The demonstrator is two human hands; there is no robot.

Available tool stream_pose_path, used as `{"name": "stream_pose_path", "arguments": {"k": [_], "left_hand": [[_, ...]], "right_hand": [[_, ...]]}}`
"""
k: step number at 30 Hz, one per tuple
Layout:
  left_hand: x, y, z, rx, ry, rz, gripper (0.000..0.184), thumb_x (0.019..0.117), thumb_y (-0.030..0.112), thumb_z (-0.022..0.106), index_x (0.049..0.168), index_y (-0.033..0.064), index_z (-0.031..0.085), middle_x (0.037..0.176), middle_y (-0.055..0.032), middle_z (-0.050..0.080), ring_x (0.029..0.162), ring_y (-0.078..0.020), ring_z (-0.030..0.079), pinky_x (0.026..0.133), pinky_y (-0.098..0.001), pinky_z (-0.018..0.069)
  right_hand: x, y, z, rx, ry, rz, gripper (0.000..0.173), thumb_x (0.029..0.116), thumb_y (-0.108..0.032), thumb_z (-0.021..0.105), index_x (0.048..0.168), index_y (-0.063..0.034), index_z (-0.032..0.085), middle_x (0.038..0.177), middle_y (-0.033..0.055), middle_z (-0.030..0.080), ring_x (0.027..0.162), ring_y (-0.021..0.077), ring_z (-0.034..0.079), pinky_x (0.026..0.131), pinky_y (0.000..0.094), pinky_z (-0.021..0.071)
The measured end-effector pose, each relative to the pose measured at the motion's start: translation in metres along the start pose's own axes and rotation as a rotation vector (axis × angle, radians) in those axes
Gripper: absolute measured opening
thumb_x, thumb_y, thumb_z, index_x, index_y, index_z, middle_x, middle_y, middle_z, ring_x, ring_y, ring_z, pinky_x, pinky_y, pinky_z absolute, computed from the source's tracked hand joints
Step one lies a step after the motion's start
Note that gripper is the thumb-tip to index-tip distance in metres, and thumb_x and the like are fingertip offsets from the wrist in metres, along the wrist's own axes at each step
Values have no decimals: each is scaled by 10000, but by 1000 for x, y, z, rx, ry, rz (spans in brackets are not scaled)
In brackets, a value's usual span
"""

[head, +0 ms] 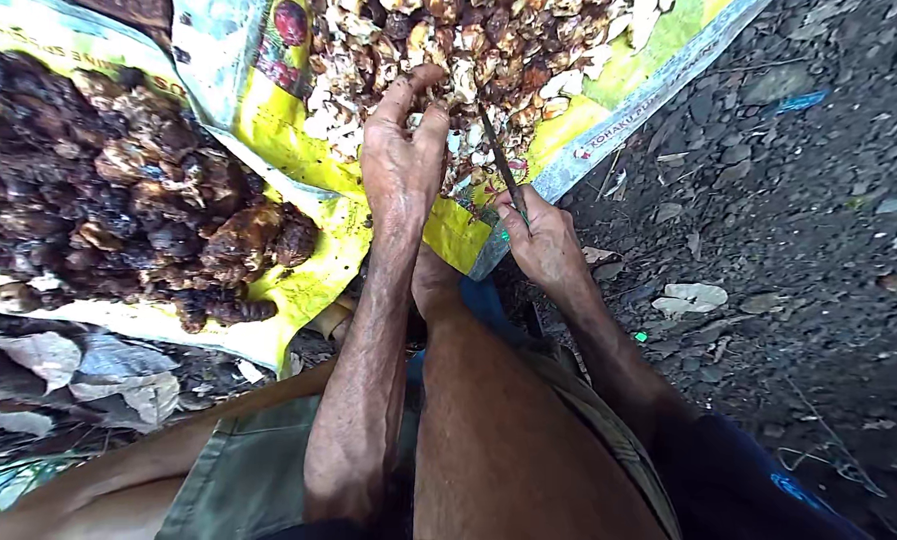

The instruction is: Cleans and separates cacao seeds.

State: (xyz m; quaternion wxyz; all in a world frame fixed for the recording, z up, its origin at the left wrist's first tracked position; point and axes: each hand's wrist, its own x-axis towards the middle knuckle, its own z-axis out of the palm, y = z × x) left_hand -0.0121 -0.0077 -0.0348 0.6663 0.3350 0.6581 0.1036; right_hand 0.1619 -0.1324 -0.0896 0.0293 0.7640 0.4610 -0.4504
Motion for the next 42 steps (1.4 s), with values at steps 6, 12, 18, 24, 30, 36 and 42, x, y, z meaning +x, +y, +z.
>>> {"name": "stream_pose_path", "arguments": {"k": [6, 12, 18, 24, 30, 36, 42], "left_hand": [[72, -51, 28, 276, 165, 141, 388, 954, 337, 658, 1328, 233, 666, 1035, 3, 739, 725, -114, 700, 632, -369, 593], [38, -22, 29, 329, 53, 79, 387, 1060, 265, 507, 1430, 169, 567, 1046, -105, 677, 824, -222, 655, 689, -412, 540], [37, -24, 27, 145, 83, 97, 316, 1078, 205, 463, 1358, 141, 594, 1036, -96, 668, 779, -180, 659, 663, -351, 556], [73, -61, 28, -94, 179, 208, 277, 1018, 203, 576, 1238, 117, 720, 907, -20, 736, 672, -127, 700, 621, -333, 624], [53, -29, 14, -228, 72, 216, 287, 1053, 206, 564, 1292, 102, 683, 953, -85, 718, 662, -187, 698, 559, -326, 618], [27, -12, -8, -469, -217, 134, 441, 1099, 298, 456, 1531, 264, 377, 1209, -141, 637, 879, -286, 702, 672, -426, 625], [51, -60, -11, -719, -384, 217, 523, 921, 51, 609, 1401, 67, 402, 1285, -191, 615, 978, -266, 701, 799, -396, 616]], "right_hand": [[10, 0, -7, 19, 41, -25, 242, 1102, -314, 469, 1225, -151, 599, 712, 83, 583, 520, 235, 570, 453, 423, 465], [13, -7, -7, -46, -9, -71, 233, 1099, -276, 479, 1236, -144, 614, 743, 114, 604, 581, 286, 602, 493, 478, 473], [9, -7, -6, -40, -16, -81, 214, 1099, -276, 477, 1187, -145, 622, 736, 94, 602, 596, 266, 607, 496, 465, 463], [6, -8, -5, 60, 24, -73, 240, 1097, -292, 481, 1232, -172, 638, 727, 52, 594, 536, 188, 560, 479, 395, 451], [8, -8, -4, 147, 109, -87, 238, 1094, -267, 489, 1231, -142, 639, 761, 48, 614, 560, 156, 579, 512, 356, 489], [10, -8, -8, 136, 122, -29, 249, 1089, -278, 497, 1242, -144, 641, 741, 57, 628, 578, 186, 611, 536, 402, 521], [4, -12, -3, 118, 104, -70, 261, 1078, -267, 498, 1224, -116, 654, 746, 54, 634, 606, 158, 617, 592, 371, 529]]}}
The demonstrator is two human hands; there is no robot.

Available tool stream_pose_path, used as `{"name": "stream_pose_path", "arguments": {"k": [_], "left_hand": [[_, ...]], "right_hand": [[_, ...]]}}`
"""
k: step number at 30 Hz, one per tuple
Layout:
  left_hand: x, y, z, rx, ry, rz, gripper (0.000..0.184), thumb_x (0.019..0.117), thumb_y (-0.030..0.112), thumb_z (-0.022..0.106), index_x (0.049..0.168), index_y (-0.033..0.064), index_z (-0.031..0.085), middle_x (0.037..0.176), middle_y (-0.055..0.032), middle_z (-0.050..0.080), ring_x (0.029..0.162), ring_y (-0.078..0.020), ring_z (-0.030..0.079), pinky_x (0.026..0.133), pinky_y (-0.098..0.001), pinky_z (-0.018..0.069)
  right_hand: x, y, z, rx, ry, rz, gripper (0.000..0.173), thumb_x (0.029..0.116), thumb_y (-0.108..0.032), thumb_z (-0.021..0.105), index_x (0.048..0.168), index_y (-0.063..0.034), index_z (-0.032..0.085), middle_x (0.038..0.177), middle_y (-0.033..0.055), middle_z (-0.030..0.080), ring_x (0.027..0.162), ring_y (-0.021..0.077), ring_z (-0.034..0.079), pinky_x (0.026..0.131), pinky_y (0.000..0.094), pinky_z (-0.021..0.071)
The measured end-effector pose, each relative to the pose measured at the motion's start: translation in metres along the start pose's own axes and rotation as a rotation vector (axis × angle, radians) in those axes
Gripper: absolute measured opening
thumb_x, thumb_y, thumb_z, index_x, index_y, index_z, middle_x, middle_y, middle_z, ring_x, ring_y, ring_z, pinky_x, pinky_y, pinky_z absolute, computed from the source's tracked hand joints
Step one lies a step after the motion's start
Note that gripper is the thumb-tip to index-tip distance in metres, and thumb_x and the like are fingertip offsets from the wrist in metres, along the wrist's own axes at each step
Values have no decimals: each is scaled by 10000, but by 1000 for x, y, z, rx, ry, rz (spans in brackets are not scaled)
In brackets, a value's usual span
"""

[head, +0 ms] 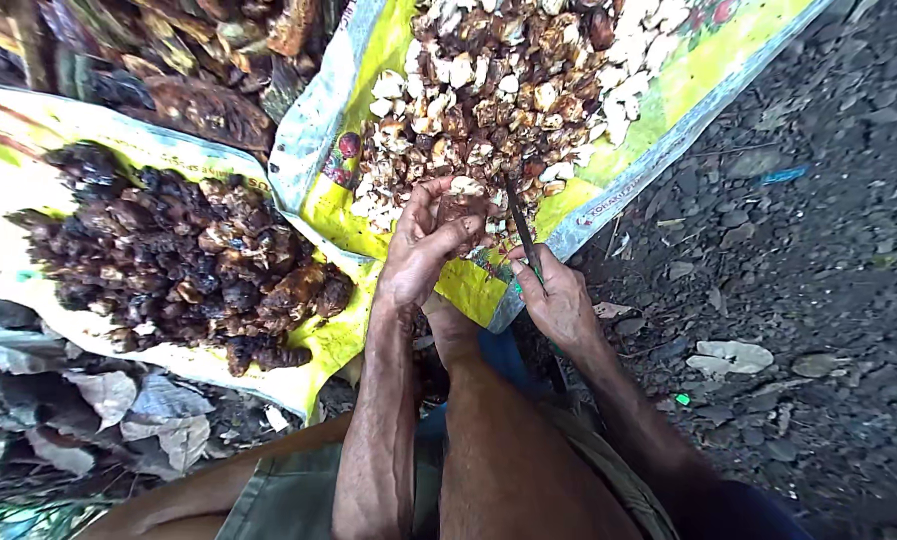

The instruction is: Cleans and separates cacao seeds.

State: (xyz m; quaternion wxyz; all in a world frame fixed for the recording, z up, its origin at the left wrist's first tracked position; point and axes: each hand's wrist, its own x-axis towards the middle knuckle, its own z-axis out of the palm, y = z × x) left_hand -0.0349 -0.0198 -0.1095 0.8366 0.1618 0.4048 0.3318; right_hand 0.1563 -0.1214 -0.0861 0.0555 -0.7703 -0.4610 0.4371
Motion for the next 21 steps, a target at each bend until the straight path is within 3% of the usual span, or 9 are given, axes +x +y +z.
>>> {"name": "stream_pose_path", "arguments": {"k": [2, 5, 8, 13, 15, 17, 21], "left_hand": [[-18, 0, -1, -45, -1, 31, 510, 944, 69, 598, 1428, 102, 441, 1287, -131, 607, 1059, -217, 668, 917, -373, 580], [-32, -4, -5, -26, 21, 79, 521, 960, 95, 543, 1469, 132, 437, 1292, -61, 594, 1097, -155, 636, 985, -353, 545], [-32, -13, -17, -25, 4, 133, 594, 933, 44, 533, 1511, 78, 398, 1340, -100, 561, 1148, -181, 604, 1035, -405, 508], [-9, -21, -43, 34, -95, 148, 545, 859, 72, 596, 1379, 59, 434, 1254, -147, 586, 1074, -270, 644, 906, -474, 576], [-12, -21, -43, 78, -120, 146, 521, 864, 93, 604, 1339, 75, 390, 1262, -204, 600, 1003, -313, 685, 767, -436, 616], [-23, -17, -32, 125, -84, 107, 458, 871, 57, 553, 1292, 110, 380, 1174, -173, 631, 882, -266, 699, 663, -362, 609], [-39, -4, -19, 199, -37, 63, 522, 857, -14, 540, 1355, 66, 405, 1221, -174, 588, 925, -291, 691, 677, -419, 635]], "right_hand": [[-3, -3, -1, -1, -14, -15, 253, 1077, -274, 494, 1223, -137, 649, 730, 37, 618, 584, 147, 599, 567, 361, 513], [-10, -6, -3, -1, -21, -26, 259, 1072, -299, 496, 1229, -162, 650, 703, 9, 602, 557, 121, 580, 533, 333, 494], [-13, -7, -6, -16, -32, -42, 261, 1071, -304, 502, 1243, -176, 652, 721, -2, 615, 558, 106, 578, 525, 317, 492], [-18, -4, -10, -33, -42, -68, 261, 1072, -308, 504, 1231, -171, 657, 726, -6, 621, 552, 98, 578, 509, 307, 489], [-19, -2, -11, -52, -48, -96, 264, 1073, -309, 505, 1228, -159, 657, 713, -5, 612, 539, 98, 572, 497, 298, 485], [-22, -1, -12, -71, -63, -118, 256, 1072, -300, 511, 1224, -153, 656, 698, -7, 595, 525, 97, 556, 483, 293, 470], [-27, 3, -14, -106, -96, -152, 271, 1070, -301, 497, 1236, -148, 646, 686, -6, 584, 515, 112, 542, 472, 313, 458]]}}
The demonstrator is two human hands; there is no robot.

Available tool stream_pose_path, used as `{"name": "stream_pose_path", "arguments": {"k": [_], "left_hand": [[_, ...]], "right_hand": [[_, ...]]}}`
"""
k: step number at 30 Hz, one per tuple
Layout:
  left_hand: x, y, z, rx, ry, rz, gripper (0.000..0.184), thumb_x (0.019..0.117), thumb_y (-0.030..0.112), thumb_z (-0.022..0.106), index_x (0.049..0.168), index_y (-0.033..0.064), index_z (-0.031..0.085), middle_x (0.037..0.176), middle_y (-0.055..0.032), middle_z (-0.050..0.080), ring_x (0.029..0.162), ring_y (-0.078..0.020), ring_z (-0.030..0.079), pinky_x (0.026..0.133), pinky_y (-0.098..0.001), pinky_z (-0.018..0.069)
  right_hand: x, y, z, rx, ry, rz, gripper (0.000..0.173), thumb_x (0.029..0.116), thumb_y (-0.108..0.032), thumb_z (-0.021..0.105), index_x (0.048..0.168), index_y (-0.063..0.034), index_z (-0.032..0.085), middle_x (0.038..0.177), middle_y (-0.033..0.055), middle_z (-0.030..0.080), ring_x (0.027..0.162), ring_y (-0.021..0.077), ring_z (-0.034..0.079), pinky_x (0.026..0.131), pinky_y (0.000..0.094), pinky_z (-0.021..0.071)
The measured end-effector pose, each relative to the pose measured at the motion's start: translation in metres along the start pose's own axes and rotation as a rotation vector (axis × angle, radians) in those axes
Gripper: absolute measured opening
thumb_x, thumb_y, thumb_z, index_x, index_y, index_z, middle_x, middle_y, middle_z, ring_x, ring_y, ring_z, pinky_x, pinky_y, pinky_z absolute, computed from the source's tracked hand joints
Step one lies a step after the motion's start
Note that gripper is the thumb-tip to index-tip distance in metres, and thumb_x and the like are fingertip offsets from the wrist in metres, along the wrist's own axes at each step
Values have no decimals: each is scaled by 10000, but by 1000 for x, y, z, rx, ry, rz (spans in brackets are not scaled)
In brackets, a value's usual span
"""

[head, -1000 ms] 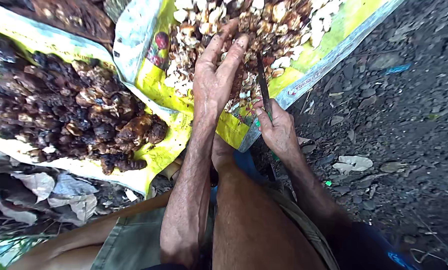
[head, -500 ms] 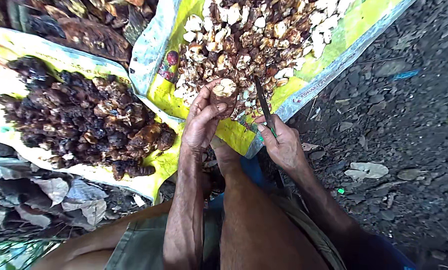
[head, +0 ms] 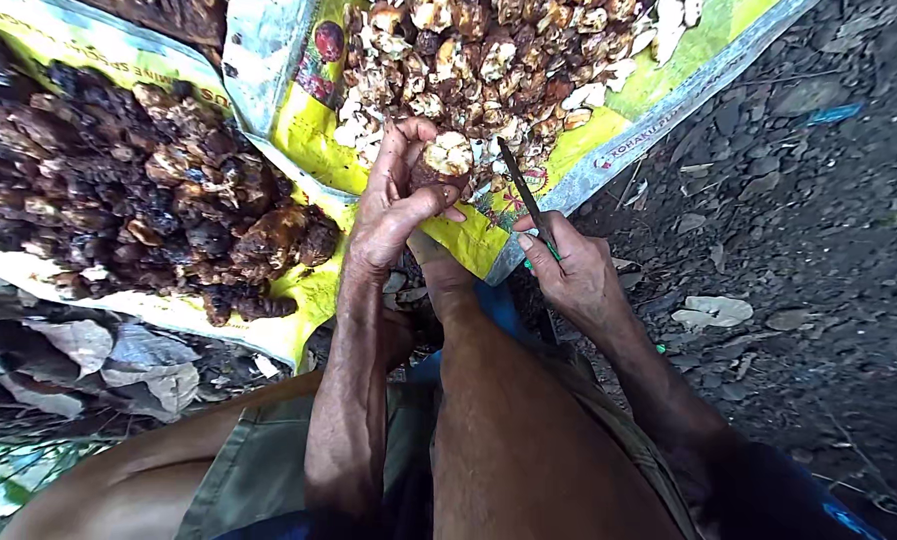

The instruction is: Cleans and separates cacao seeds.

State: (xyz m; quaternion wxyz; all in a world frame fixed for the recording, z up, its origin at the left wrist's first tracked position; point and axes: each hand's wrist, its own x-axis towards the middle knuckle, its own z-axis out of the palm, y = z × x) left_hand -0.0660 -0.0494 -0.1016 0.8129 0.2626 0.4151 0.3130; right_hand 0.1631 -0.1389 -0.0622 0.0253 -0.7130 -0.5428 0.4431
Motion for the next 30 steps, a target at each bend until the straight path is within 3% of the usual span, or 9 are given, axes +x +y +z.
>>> {"name": "stream_pose_path", "arguments": {"k": [2, 5, 7, 13, 16, 21, 27, 28, 30], "left_hand": [[14, -12, -12, 10, -49, 54, 559, 869, 29, 562, 1393, 36, 367, 1237, -194, 590, 961, -321, 704, 708, -465, 652], [-11, 13, 9, 106, 50, -50, 543, 932, -12, 488, 1463, 68, 408, 1315, -155, 572, 1021, -255, 669, 802, -407, 623], [-14, 17, 14, 148, 69, -67, 560, 944, -31, 475, 1490, 74, 412, 1330, -145, 569, 1021, -239, 671, 808, -389, 624], [-12, 18, 14, 111, 61, -128, 668, 922, -62, 541, 1540, 132, 380, 1253, -168, 587, 902, -283, 696, 616, -431, 648], [-13, 16, 13, 91, 53, -137, 699, 908, -71, 553, 1535, 155, 343, 1226, -193, 579, 857, -314, 698, 570, -451, 642], [-15, 9, 11, 120, 22, -87, 719, 895, -30, 556, 1546, 151, 308, 1170, -184, 600, 609, -252, 616, 404, -315, 529], [-12, 12, 12, 181, -7, -93, 805, 887, -20, 689, 1580, 182, 331, 1238, -170, 585, 641, -225, 625, 447, -298, 562], [-12, 13, 13, 219, 5, -89, 821, 874, -20, 718, 1578, 180, 347, 1266, -159, 583, 668, -215, 629, 461, -282, 561], [-12, 20, 17, 339, 8, -89, 847, 851, -10, 762, 1571, 191, 363, 1359, -104, 567, 837, -171, 651, 601, -235, 573]], "right_hand": [[-2, 4, 1, -3, -3, -10, 300, 1073, -335, 482, 1242, -152, 649, 679, -6, 584, 516, 118, 546, 479, 323, 463], [-4, 2, 1, -19, -21, -22, 338, 1085, -378, 435, 1227, -151, 642, 664, -26, 568, 521, 103, 549, 477, 307, 459], [-5, -1, 1, -23, -32, -24, 345, 1086, -377, 426, 1223, -144, 641, 660, -32, 570, 521, 98, 556, 472, 298, 461], [-6, -5, 2, -49, -67, -35, 362, 1090, -374, 415, 1197, -123, 654, 671, -25, 575, 524, 101, 559, 479, 295, 466], [-5, -3, 3, -63, -77, -33, 362, 1091, -375, 416, 1194, -122, 653, 658, -22, 564, 515, 111, 550, 470, 309, 457], [-5, -1, 3, -110, -64, -54, 364, 1090, -370, 408, 1180, -119, 656, 649, -17, 540, 517, 130, 522, 470, 333, 421], [-6, -1, 4, -136, -66, -81, 372, 1092, -376, 409, 1161, -113, 662, 664, -7, 560, 537, 145, 546, 478, 350, 434], [-7, -1, 3, -145, -66, -83, 372, 1092, -374, 411, 1161, -108, 662, 669, -1, 568, 544, 155, 556, 481, 358, 441], [-7, -1, 2, -174, -65, -93, 376, 1091, -368, 415, 1164, -94, 662, 686, 23, 594, 566, 187, 589, 495, 389, 464]]}}
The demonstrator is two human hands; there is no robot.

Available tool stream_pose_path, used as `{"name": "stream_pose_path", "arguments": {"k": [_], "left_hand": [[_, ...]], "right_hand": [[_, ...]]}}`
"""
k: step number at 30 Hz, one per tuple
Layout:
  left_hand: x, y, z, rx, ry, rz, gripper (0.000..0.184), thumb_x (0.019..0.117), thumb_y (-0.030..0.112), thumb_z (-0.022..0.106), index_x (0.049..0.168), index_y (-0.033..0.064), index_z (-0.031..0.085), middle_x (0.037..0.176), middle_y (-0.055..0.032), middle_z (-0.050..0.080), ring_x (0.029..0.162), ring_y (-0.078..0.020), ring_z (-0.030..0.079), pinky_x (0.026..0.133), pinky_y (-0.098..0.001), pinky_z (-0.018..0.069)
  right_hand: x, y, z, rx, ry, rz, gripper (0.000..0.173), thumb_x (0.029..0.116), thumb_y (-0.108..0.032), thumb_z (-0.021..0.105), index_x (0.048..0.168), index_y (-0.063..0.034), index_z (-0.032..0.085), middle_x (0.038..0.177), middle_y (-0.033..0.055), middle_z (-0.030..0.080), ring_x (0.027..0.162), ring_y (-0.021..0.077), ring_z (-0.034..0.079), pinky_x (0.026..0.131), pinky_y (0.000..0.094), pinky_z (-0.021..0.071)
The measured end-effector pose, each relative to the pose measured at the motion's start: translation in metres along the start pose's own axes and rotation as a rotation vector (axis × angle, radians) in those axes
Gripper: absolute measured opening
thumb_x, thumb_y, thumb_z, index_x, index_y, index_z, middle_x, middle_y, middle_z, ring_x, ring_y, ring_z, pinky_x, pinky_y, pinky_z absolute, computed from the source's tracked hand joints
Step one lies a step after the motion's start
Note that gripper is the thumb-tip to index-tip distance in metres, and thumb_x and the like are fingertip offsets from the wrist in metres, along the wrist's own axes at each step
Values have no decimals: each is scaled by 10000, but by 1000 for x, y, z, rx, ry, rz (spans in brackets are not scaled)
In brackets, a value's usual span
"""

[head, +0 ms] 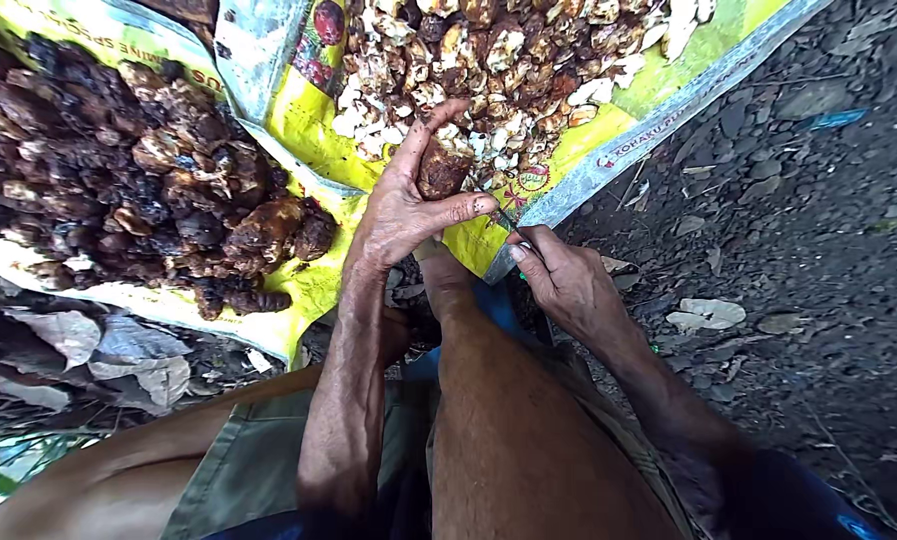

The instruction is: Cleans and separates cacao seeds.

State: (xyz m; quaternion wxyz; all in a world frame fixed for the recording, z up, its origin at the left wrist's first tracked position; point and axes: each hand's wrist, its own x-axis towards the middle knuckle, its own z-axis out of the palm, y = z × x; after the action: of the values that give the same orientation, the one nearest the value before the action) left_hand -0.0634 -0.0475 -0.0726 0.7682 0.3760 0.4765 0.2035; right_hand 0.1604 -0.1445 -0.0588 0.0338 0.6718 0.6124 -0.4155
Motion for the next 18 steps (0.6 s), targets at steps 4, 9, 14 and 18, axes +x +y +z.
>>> {"name": "stream_pose_path", "arguments": {"k": [4, 9, 14, 18], "left_hand": [[1, 9, 4, 156, 26, 8, 875, 771, 23, 852, 1523, 161, 427, 1395, -65, 565, 1127, -131, 632, 900, -255, 569], [6, 1, 5, 202, 24, 42, 845, 740, 111, 896, 1479, 160, 487, 1361, -52, 583, 1161, -129, 621, 938, -287, 566], [9, -3, 8, 46, 32, -34, 649, 846, 67, 804, 1426, 151, 525, 1139, -105, 636, 657, -155, 612, 503, -248, 542], [5, -4, 6, -69, -4, -61, 678, 796, -49, 800, 1391, 129, 527, 1105, -150, 624, 551, -213, 585, 387, -286, 519]], "right_hand": [[4, 2, -4, -50, -12, -29, 370, 1090, -358, 419, 1151, -82, 659, 695, 45, 600, 575, 217, 604, 492, 409, 470], [9, 3, -6, -61, -25, -58, 354, 1087, -332, 413, 1148, -83, 657, 683, 39, 589, 563, 212, 595, 483, 403, 462], [8, -1, -3, -75, -14, -43, 365, 1096, -340, 405, 1136, -77, 655, 661, 40, 581, 549, 216, 597, 474, 400, 458], [7, 0, -2, -97, -32, -56, 346, 1095, -320, 408, 1127, -75, 651, 656, 48, 582, 545, 234, 604, 473, 410, 465]]}}
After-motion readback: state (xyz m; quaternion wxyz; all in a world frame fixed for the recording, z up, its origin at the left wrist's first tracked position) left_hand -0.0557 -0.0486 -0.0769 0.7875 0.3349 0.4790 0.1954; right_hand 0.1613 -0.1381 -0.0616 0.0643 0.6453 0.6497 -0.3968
